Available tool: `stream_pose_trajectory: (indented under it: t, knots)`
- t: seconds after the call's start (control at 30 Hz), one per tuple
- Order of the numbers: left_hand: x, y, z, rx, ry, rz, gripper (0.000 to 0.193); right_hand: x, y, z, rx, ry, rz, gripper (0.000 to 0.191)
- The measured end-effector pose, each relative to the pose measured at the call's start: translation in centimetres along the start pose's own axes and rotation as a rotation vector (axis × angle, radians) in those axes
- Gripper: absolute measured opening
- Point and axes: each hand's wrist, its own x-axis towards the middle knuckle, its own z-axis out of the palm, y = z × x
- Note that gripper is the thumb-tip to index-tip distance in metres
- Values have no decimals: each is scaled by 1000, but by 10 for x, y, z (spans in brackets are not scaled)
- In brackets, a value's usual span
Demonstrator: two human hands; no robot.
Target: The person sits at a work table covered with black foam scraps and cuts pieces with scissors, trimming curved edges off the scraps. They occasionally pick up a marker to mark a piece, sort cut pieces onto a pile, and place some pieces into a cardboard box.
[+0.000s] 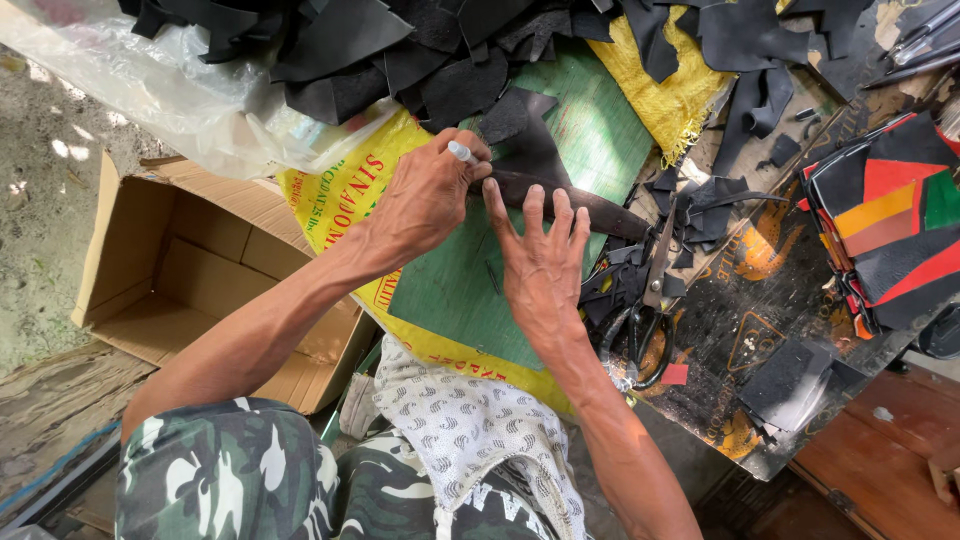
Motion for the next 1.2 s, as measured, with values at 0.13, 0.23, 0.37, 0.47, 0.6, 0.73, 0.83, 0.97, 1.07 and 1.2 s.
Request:
stream_pose_trajectory:
  t: [0.13,0.23,0.37,0.47,0.6,0.73,0.83,0.97,1.07,1.2]
  knots:
    - [-2,-3,-1,-44,33,38,5,0,1,-1,-6,-10,-8,87]
    - [-1,-6,0,-20,24,32,6,1,0,0,-4,5,-8,87]
    - [0,-7,-1,-8,15,55,7,-1,0,3,-21,-6,-2,88]
    - [1,-3,-3,-1,-25,110,8,-6,1,11,-26,0,-1,83]
    - [14,14,22,130,-2,354,20,-14,10,28,54,10,-27,47]
    - [49,27,59,-124,-191,162,10,-17,13,43,35,40,-20,37]
    - [61,24,67,-126,-230,81,13,-18,10,45,85,49,6,40]
    - [59,18,70,-115,-220,81,13,-18,9,41,81,40,9,42]
    - [59,14,72,-116,-235,108,14,-17,9,38,74,47,3,40]
    - [54,10,67,5,-190,264,10,-13,9,28,51,65,-13,41]
